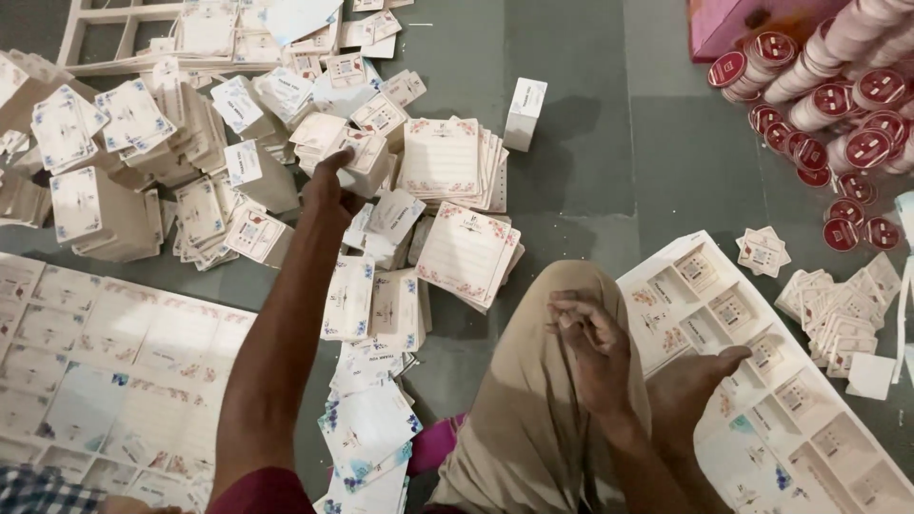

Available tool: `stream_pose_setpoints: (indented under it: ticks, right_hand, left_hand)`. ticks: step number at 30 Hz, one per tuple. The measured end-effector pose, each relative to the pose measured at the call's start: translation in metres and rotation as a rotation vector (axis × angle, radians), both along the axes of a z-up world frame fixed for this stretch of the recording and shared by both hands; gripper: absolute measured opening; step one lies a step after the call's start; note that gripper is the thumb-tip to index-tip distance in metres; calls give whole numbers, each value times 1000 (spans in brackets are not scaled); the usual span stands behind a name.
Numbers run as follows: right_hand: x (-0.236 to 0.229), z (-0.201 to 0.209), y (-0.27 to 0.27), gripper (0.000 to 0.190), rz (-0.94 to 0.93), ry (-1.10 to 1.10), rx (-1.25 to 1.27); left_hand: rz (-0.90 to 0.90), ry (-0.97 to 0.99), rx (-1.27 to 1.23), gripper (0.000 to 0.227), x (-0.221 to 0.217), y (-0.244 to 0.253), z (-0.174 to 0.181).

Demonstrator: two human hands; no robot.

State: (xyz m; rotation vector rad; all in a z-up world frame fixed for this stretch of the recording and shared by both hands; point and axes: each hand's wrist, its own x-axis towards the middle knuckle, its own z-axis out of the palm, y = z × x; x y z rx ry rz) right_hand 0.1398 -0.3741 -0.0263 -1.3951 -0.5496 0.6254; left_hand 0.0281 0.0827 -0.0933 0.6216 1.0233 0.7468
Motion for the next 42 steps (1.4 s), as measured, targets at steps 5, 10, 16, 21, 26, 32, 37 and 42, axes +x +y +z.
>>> stream_pose_setpoints:
  ticks: [5, 10, 16, 21, 26, 32, 37, 42]
  right_hand:
    - [-5, 6, -1, 20, -4, -64, -16]
    - [-4, -1, -4, 18, 1, -80, 5]
    - [-4, 4, -3, 18, -15, -74, 10]
    - [-4, -11, -6, 16, -35, -44, 44]
    - [-4, -13, -7, 16, -18, -63, 46]
    - [-5, -4, -5, 17, 29, -77, 120]
    - [-11, -8, -5, 18, -26, 5, 135]
    - [-18, -9, -44, 28, 6, 212, 344]
  left_hand:
    - [-27, 260, -108, 59, 9, 14, -38]
    - [-68, 164, -165, 61, 17, 34, -69]
    - [-148, 192, -150, 64, 33, 59, -88]
    - [-70, 221, -174, 58, 40, 87, -119]
    - [-37, 8, -226, 42, 38, 81, -113]
    - [-75, -22, -191, 47, 40, 68, -63]
    - [-227, 134, 76, 42, 64, -15, -26]
    - [-616, 186, 437, 36, 138, -116, -25]
